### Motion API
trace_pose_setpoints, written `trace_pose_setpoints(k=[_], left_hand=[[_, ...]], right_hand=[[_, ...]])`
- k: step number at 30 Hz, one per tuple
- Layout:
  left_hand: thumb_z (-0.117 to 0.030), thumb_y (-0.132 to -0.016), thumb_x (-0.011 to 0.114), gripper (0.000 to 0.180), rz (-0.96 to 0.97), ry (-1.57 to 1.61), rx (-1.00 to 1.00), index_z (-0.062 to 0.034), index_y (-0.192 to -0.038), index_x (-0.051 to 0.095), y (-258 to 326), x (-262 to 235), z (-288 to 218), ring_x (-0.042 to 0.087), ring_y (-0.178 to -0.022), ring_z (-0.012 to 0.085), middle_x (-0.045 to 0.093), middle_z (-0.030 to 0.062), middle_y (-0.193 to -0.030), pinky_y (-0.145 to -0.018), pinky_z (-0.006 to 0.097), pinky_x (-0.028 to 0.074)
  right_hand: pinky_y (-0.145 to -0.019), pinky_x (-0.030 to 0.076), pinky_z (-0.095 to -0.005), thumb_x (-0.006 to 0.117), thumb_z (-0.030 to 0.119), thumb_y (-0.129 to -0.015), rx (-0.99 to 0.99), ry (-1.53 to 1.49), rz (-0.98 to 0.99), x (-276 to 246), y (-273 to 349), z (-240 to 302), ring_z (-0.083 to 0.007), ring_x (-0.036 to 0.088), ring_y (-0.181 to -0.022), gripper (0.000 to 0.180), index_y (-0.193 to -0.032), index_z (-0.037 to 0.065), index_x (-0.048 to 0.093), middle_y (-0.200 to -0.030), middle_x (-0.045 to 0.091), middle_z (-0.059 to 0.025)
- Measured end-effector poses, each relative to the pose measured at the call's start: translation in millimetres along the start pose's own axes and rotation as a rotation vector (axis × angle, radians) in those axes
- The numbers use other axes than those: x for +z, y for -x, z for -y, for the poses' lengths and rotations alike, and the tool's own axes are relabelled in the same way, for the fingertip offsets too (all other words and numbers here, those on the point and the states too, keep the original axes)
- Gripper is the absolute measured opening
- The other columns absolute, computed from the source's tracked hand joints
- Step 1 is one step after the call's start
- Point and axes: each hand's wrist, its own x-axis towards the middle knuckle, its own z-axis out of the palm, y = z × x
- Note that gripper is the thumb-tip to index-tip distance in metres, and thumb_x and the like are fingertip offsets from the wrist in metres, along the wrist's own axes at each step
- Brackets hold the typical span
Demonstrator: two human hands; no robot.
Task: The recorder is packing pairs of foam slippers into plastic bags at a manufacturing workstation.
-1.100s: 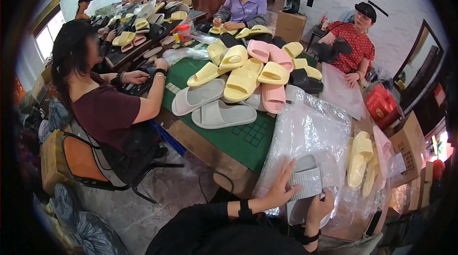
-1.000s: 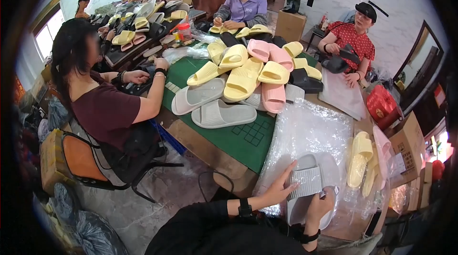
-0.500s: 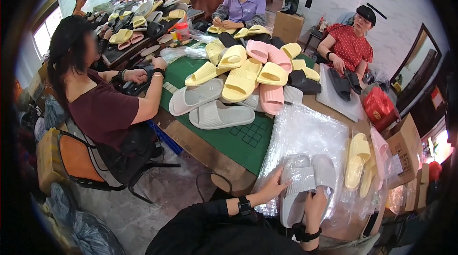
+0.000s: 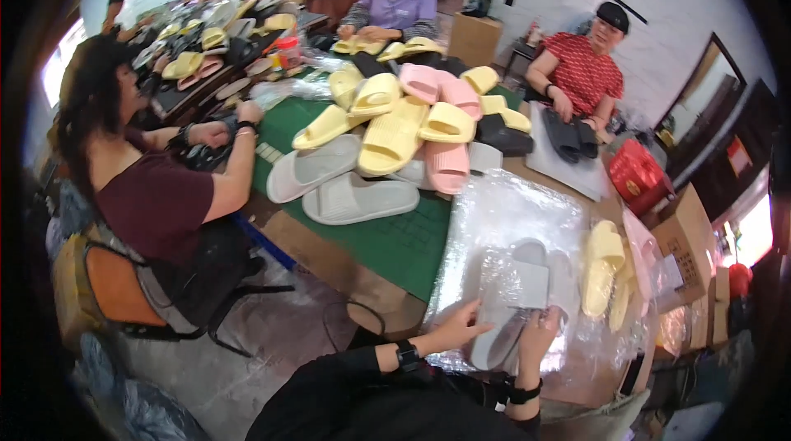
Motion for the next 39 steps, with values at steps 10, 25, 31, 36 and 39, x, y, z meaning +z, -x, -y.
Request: trace_pose_setpoints(k=[10,25,31,36,39], left_hand=[[-0.018,-0.091,0.06,0.034,-0.082,0.007,-0.059,-0.0011,-0.119,0.052,-0.8,-24.0,6.4,0.057,-0.094,0.0099,0.061,0.0044,-0.104,-0.082,0.026,0.047],[-0.019,-0.093,0.055,0.032,-0.162,0.373,-0.145,-0.0019,-0.12,0.05,10.4,-17.1,-11.4,0.059,-0.099,0.0153,0.06,0.0064,-0.111,-0.082,0.031,0.051],[-0.024,-0.094,0.056,0.037,-0.094,-0.065,-0.056,-0.001,-0.122,0.048,12.7,-10.3,-18.2,0.059,-0.095,0.0127,0.059,0.0075,-0.109,-0.079,0.027,0.051],[-0.02,-0.093,0.058,0.037,-0.185,0.122,-0.146,0.0,-0.123,0.047,9.3,-32.7,16.0,0.057,-0.097,0.0117,0.059,0.0074,-0.11,-0.081,0.027,0.049],[-0.014,-0.097,0.048,0.038,0.088,-0.292,-0.044,0.0017,-0.13,0.042,6.4,-10.2,-19.8,0.05,-0.11,0.0139,0.054,0.0082,-0.121,-0.094,0.029,0.042]], right_hand=[[-0.069,0.047,-0.0272,0.057,0.014,-0.09,0.256,-0.484,0.168,15.6,-13.0,11.9,-0.0142,0.059,-0.076,0.027,-0.111,-0.002,0.054,-0.09,0.061,-0.0099],[-0.106,0.017,-0.0587,0.079,0.033,-0.066,-0.524,0.066,0.789,-44.1,28.5,0.0,-0.0405,0.029,-0.132,0.071,-0.131,0.021,0.051,-0.14,0.032,-0.0221],[-0.107,0.019,-0.0577,0.075,0.026,-0.069,-0.504,0.098,0.574,-25.4,29.7,-21.2,-0.0369,0.036,-0.129,0.064,-0.127,0.017,0.052,-0.135,0.043,-0.0165],[-0.108,0.018,-0.056,0.071,0.026,-0.074,-0.54,0.196,0.441,-7.6,25.3,1.9,-0.0326,0.04,-0.126,0.055,-0.125,0.015,0.054,-0.133,0.048,-0.0122],[-0.109,0.017,-0.0556,0.069,0.027,-0.076,-0.568,0.33,0.327,4.2,17.1,-1.3,-0.0315,0.043,-0.124,0.052,-0.124,0.014,0.054,-0.13,0.051,-0.0119]])
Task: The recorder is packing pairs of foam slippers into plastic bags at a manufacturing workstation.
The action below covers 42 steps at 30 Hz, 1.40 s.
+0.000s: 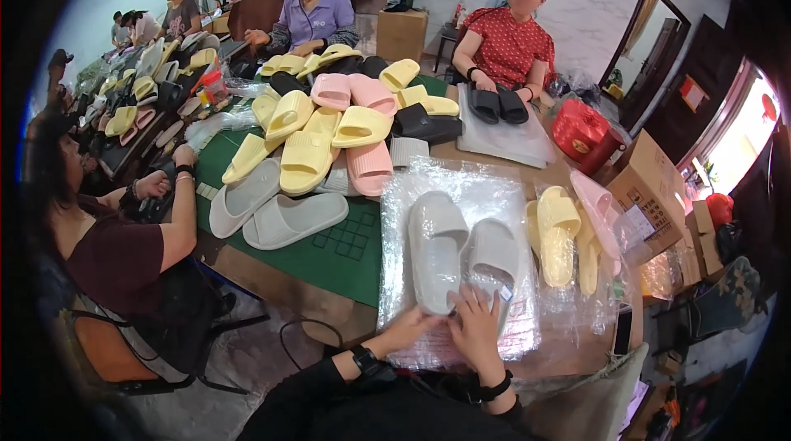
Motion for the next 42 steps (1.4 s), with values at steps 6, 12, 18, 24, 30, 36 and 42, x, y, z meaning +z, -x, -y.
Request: trace_pose_setpoints(k=[6,12,18,24,30,36,42], left_hand=[[-0.012,-0.095,0.049,0.026,-0.009,0.036,-0.071,0.0035,-0.116,0.054,-5.4,-7.1,21.3,0.056,-0.098,0.0113,0.061,0.0087,-0.108,-0.087,0.026,0.045],[-0.015,-0.095,0.054,0.024,-0.077,0.455,-0.044,0.0027,-0.109,0.062,-3.6,-4.0,29.9,0.058,-0.095,0.0101,0.064,0.0059,-0.105,-0.083,0.023,0.046],[-0.012,-0.092,0.059,0.023,-0.043,0.094,0.003,0.0033,-0.109,0.062,-3.6,3.8,7.2,0.059,-0.098,0.0107,0.066,0.0061,-0.105,-0.087,0.025,0.046],[-0.008,-0.092,0.056,0.022,-0.04,0.054,-0.076,0.0043,-0.109,0.062,-0.8,1.9,3.1,0.059,-0.1,0.0116,0.066,0.0069,-0.106,-0.09,0.025,0.045],[-0.014,-0.091,0.058,0.02,-0.067,0.11,0.066,0.0039,-0.096,0.065,-3.7,-1.6,23.1,0.061,-0.085,0.0093,0.068,0.0058,-0.09,-0.076,0.025,0.049],[-0.029,-0.086,0.066,0.035,-0.172,-0.136,-0.117,0.0028,-0.071,0.066,2.0,-7.0,33.3,0.049,-0.056,0.0061,0.061,0.0007,-0.06,-0.053,0.027,0.041],[-0.023,-0.089,0.062,0.025,-0.074,-0.215,-0.131,0.0008,-0.087,0.067,7.5,0.5,-19.5,0.05,-0.062,0.0032,0.064,0.0009,-0.069,-0.056,0.025,0.042]], right_hand=[[-0.108,0.019,-0.0536,0.068,0.027,-0.079,0.004,-0.089,0.065,2.6,-18.8,6.9,-0.0315,0.044,-0.123,0.049,-0.124,0.011,0.054,-0.127,0.053,-0.011],[-0.107,0.021,-0.0543,0.074,0.028,-0.073,0.092,-0.17,-0.014,-17.0,2.6,-10.0,-0.0452,0.027,-0.131,0.056,-0.124,0.013,0.055,-0.134,0.043,-0.0227],[-0.11,0.021,-0.0511,0.083,0.036,-0.06,0.227,-0.19,0.091,-28.3,33.1,-30.0,-0.0494,0.018,-0.134,0.079,-0.13,0.014,0.051,-0.147,0.014,-0.0307],[-0.105,0.029,-0.0497,0.086,0.036,-0.053,0.122,-0.254,0.171,-34.5,34.0,-32.2,-0.0481,0.027,-0.13,0.092,-0.133,0.014,0.047,-0.144,0.017,-0.0341],[-0.094,0.04,-0.045,0.079,0.024,-0.064,0.18,-0.15,-0.018,-14.2,33.6,-48.9,-0.041,0.046,-0.114,0.063,-0.119,0.004,0.054,-0.135,0.038,-0.0266],[-0.08,0.046,-0.0427,0.072,0.021,-0.073,0.384,-0.023,-0.088,-9.8,19.4,-40.0,-0.0382,0.056,-0.096,0.04,-0.104,-0.002,0.06,-0.11,0.057,-0.0226],[-0.074,0.048,-0.0406,0.066,0.024,-0.08,0.297,-0.209,-0.12,6.6,15.4,-30.6,-0.0365,0.059,-0.085,0.027,-0.093,0.0,0.065,-0.087,0.063,-0.0201]])
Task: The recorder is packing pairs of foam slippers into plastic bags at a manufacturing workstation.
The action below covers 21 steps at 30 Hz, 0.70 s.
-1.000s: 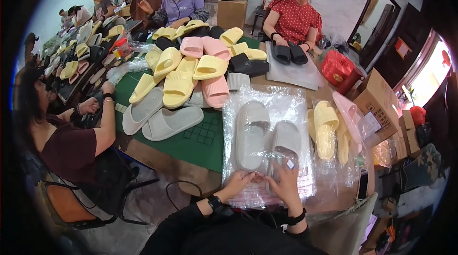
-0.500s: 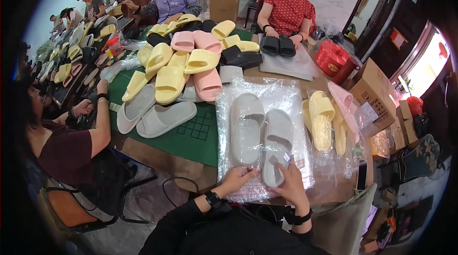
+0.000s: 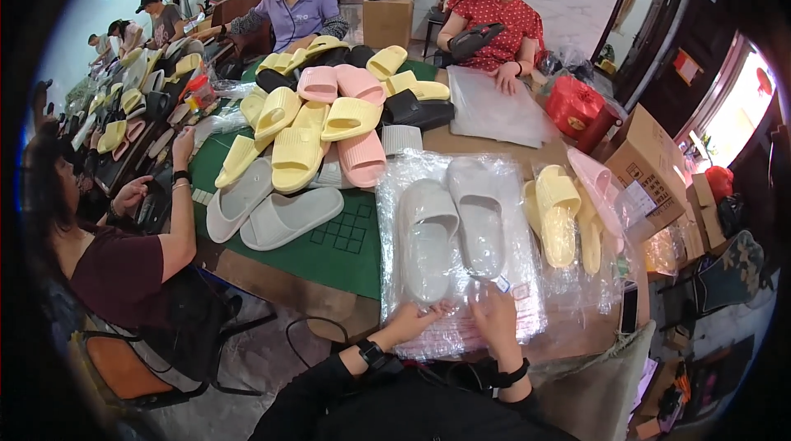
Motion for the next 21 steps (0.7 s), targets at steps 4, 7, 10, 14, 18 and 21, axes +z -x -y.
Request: trace_pose_setpoints(k=[4,7,10,14,18,21], left_hand=[[-0.021,-0.089,0.061,0.021,-0.009,0.023,0.018,-0.0011,-0.092,0.067,-1.9,-1.6,21.8,0.05,-0.062,0.004,0.064,0.0017,-0.069,-0.058,0.026,0.043],[-0.021,-0.088,0.061,0.022,-0.014,-0.035,0.044,-0.0005,-0.088,0.066,-3.6,-1.3,25.1,0.049,-0.06,0.0048,0.062,0.0019,-0.065,-0.056,0.027,0.042],[-0.023,-0.087,0.061,0.026,-0.042,-0.037,0.049,0.0022,-0.079,0.064,-6.6,-0.1,33.4,0.047,-0.056,0.0057,0.058,0.0024,-0.058,-0.052,0.028,0.039],[-0.024,-0.085,0.061,0.036,-0.059,-0.174,-0.02,0.0049,-0.063,0.057,-6.1,-1.6,25.5,0.043,-0.05,0.0072,0.05,0.0033,-0.049,-0.046,0.032,0.035],[-0.021,-0.078,0.062,0.031,-0.082,-0.119,0.023,0.005,-0.063,0.055,-6.0,-2.0,34.5,0.042,-0.05,0.0082,0.045,0.0035,-0.048,-0.045,0.033,0.035],[-0.022,-0.079,0.061,0.031,-0.097,-0.14,0.016,0.0046,-0.063,0.055,-6.5,-2.0,35.8,0.043,-0.05,0.0086,0.046,0.0038,-0.049,-0.046,0.032,0.036]], right_hand=[[-0.071,0.048,-0.0373,0.067,0.019,-0.081,-0.083,-0.164,-0.056,-0.6,3.6,22.9,-0.0317,0.061,-0.08,0.019,-0.087,0.002,0.066,-0.081,0.065,-0.0155],[-0.071,0.047,-0.0362,0.068,0.015,-0.08,-0.078,-0.351,0.083,-5.1,3.6,37.4,-0.0293,0.06,-0.078,0.014,-0.085,0.002,0.067,-0.082,0.066,-0.0122],[-0.069,0.046,-0.0365,0.066,0.014,-0.081,-0.23,-0.445,0.148,7.4,2.5,39.5,-0.0289,0.059,-0.075,0.013,-0.085,0.002,0.066,-0.079,0.064,-0.0116],[-0.068,0.045,-0.0366,0.066,0.015,-0.082,-0.235,-0.393,0.201,7.0,-2.6,51.4,-0.0294,0.059,-0.074,0.013,-0.086,0.002,0.065,-0.077,0.063,-0.0116],[-0.068,0.045,-0.0373,0.064,0.018,-0.084,-0.225,-0.382,0.248,5.7,-2.8,56.6,-0.0301,0.058,-0.074,0.016,-0.085,0.002,0.064,-0.077,0.062,-0.012],[-0.069,0.045,-0.0377,0.062,0.02,-0.085,-0.206,-0.401,0.287,6.2,-2.2,54.2,-0.0305,0.058,-0.075,0.018,-0.087,0.002,0.063,-0.079,0.062,-0.0126]])
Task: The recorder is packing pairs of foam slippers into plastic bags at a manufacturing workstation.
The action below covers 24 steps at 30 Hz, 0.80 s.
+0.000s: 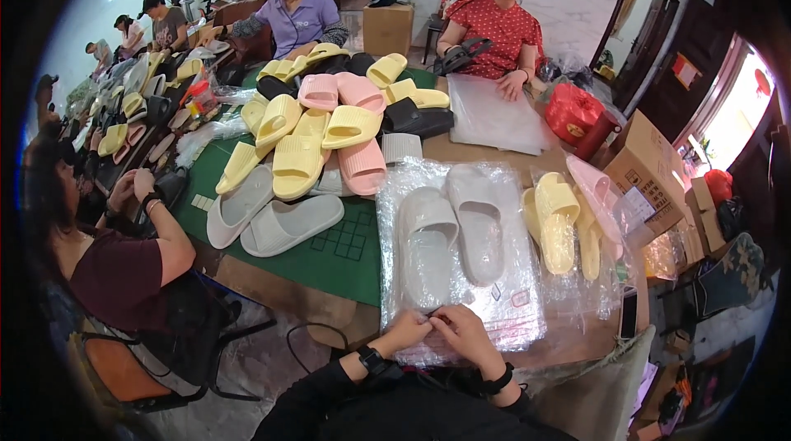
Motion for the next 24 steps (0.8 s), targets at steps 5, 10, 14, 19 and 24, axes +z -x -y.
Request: trace_pose_setpoints(k=[5,10,14,19,24], left_hand=[[-0.021,-0.08,0.06,0.027,0.023,-0.019,0.034,0.0037,-0.068,0.06,-3.9,1.4,18.4,0.048,-0.055,0.0085,0.052,0.0033,-0.054,-0.05,0.031,0.041],[-0.019,-0.079,0.062,0.027,0.008,0.029,0.023,0.0043,-0.067,0.059,-6.3,5.0,15.6,0.047,-0.053,0.0101,0.054,0.0053,-0.053,-0.05,0.032,0.04],[-0.019,-0.078,0.063,0.029,-0.118,0.097,0.175,0.0048,-0.061,0.058,-22.9,27.2,91.3,0.046,-0.049,0.0114,0.053,0.0079,-0.05,-0.047,0.034,0.038],[-0.018,-0.08,0.061,0.027,-0.08,0.164,0.095,0.0057,-0.066,0.059,-15.4,17.3,57.8,0.047,-0.05,0.0108,0.053,0.0078,-0.05,-0.047,0.034,0.039],[-0.018,-0.084,0.06,0.026,-0.11,0.433,0.11,0.0045,-0.071,0.061,-12.6,31.8,52.4,0.047,-0.054,0.0077,0.055,0.0017,-0.054,-0.049,0.031,0.039]], right_hand=[[-0.071,0.045,-0.0382,0.061,0.022,-0.086,-0.011,-0.025,0.023,-1.6,1.6,1.0,-0.031,0.057,-0.077,0.02,-0.091,0.003,0.062,-0.082,0.062,-0.0133],[-0.071,0.045,-0.0384,0.061,0.022,-0.087,0.003,-0.024,0.01,-2.1,6.3,-2.2,-0.0311,0.057,-0.078,0.02,-0.091,0.003,0.062,-0.082,0.061,-0.0136],[-0.071,0.045,-0.039,0.062,0.022,-0.086,-0.081,0.001,0.045,2.8,5.4,-7.3,-0.0323,0.057,-0.08,0.02,-0.093,0.003,0.063,-0.085,0.061,-0.0135],[-0.073,0.046,-0.0373,0.063,0.021,-0.085,-0.064,-0.024,0.067,-1.3,2.6,-4.9,-0.0314,0.058,-0.083,0.02,-0.096,0.004,0.065,-0.088,0.062,-0.0124],[-0.073,0.045,-0.0389,0.062,0.022,-0.086,-0.049,-0.019,0.004,0.4,13.1,-7.0,-0.0322,0.057,-0.083,0.022,-0.099,0.004,0.065,-0.088,0.061,-0.014]])
